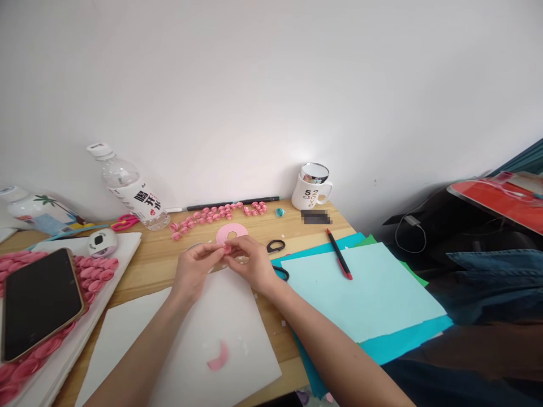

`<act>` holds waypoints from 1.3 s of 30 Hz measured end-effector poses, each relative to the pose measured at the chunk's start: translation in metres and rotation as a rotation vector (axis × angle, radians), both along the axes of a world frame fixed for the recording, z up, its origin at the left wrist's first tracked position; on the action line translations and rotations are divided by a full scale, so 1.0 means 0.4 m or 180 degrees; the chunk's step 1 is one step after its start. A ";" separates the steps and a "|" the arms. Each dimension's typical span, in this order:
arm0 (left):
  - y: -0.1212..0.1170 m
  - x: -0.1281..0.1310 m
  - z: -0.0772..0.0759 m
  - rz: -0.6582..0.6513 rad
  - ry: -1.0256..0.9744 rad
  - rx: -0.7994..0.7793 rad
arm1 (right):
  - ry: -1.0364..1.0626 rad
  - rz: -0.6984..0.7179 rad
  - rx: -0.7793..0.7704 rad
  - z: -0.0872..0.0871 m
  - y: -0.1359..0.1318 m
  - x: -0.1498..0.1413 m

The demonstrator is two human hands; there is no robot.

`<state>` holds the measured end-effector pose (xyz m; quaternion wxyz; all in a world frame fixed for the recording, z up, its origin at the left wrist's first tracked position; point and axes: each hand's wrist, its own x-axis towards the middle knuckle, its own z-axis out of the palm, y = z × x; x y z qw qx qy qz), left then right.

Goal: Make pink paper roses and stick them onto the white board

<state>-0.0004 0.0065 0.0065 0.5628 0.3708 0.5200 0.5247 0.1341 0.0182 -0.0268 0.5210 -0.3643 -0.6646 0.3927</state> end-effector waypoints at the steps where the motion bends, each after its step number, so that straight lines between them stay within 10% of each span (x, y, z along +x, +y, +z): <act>1: 0.001 -0.001 -0.001 -0.0005 0.0003 0.0000 | -0.0091 -0.0031 0.0110 -0.002 -0.002 -0.002; 10: 0.013 -0.015 -0.008 -0.0004 0.0065 -0.0063 | -0.0814 -0.0451 0.0598 0.004 0.018 -0.021; 20: 0.032 -0.058 0.004 0.0602 0.0040 -0.0063 | -0.3254 -0.1192 0.0172 0.059 0.265 0.011; 39: 0.046 -0.069 -0.006 0.0560 -0.0137 -0.0231 | -0.3776 -0.0947 0.0309 0.045 0.322 -0.009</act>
